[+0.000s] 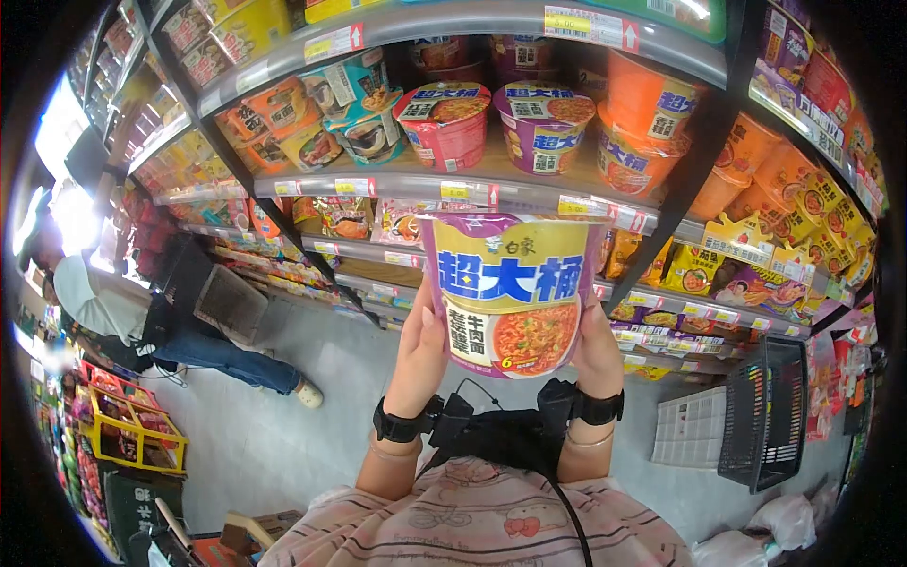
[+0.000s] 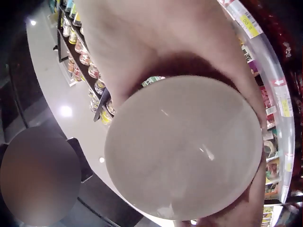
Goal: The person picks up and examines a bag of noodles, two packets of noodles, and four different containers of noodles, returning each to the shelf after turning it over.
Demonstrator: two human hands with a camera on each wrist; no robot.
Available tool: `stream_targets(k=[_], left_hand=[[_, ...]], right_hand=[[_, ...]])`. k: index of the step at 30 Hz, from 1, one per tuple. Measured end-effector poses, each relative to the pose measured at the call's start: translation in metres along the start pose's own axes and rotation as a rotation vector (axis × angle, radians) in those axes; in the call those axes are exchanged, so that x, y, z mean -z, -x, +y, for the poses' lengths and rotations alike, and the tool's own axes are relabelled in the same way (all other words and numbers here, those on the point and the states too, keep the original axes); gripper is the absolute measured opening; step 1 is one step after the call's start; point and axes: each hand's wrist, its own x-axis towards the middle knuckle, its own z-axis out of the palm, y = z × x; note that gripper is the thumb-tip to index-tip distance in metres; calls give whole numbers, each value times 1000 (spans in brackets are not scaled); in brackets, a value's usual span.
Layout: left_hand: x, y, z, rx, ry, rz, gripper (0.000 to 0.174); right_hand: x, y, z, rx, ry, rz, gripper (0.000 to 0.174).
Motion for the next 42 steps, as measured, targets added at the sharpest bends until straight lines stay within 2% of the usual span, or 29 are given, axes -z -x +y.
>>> stream_targets(k=[1,4,5,8,9,10,11,12,13,15,16,17,18,19,20,21,22,23,26,28,29,32,33,36,37,40,42], left_hand=[[2,-4,-1,-5,29,3,61],[21,-18,9,143,-415,-83,57],[25,-26,15,288,-428,-85,60],[5,-44,27,106,-278,-168,74],[-1,-47,25,83,-174,-189,86],[-1,-45,17,67,-229,-200,87],[0,-44,4,44,-274,-217,88],[0,-43,-4,15,-326,-214,89],[-9,-48,-9,-27,-312,-55,82],[2,-51,-9,70,-206,25,70],[7,-51,-10,123,-150,65,64],[8,-50,-13,108,-115,86,48],[11,-46,-18,127,-10,104,47],[17,-40,-25,144,95,124,46],[20,-35,-31,158,198,145,45],[22,-31,-34,171,237,117,47],[23,-31,-35,186,81,100,47],[25,-34,-34,203,-76,82,46],[57,-26,-58,175,-429,44,47],[32,-42,-43,198,193,-1,49],[30,-41,-42,184,230,-41,59],[30,-41,-38,118,37,-119,68],[30,-43,-37,115,55,-132,69],[32,-45,-37,87,3,-127,60],[32,-47,-35,136,-113,-69,52],[38,-48,-41,44,-195,-138,48],[43,-49,-46,73,-145,-167,50]], right_hand=[[-1,-4,0,8,22,24,82],[3,-16,-6,105,184,93,89],[1,-20,-11,128,259,120,90],[-12,-33,-34,204,534,236,91],[-24,-34,-41,202,651,292,91],[-31,-34,-44,193,769,349,90],[-32,-33,-49,272,1049,315,82],[-27,-30,-49,271,1007,240,79],[-19,-26,-50,267,963,161,76],[-10,-22,-53,252,835,48,69],[-8,-21,-53,234,687,89,71],[-5,-22,-51,214,539,131,72],[-4,-21,-49,191,390,173,73],[-4,-23,-48,147,391,195,84],[-1,-21,-45,111,331,146,87],[3,-18,-39,73,269,97,90],[8,-13,-30,33,204,50,93],[20,-5,-13,-5,193,19,97],[-2,-12,-28,49,279,128,99],[-12,-18,-34,40,285,152,103],[-14,-20,-33,56,329,163,104],[-18,-21,-37,74,383,149,106],[-17,-19,-39,72,385,140,107],[-14,-15,-43,103,432,99,112],[-14,-15,-44,119,456,78,114],[-15,-16,-40,146,407,133,117],[-16,-22,-36,175,424,132,111]])
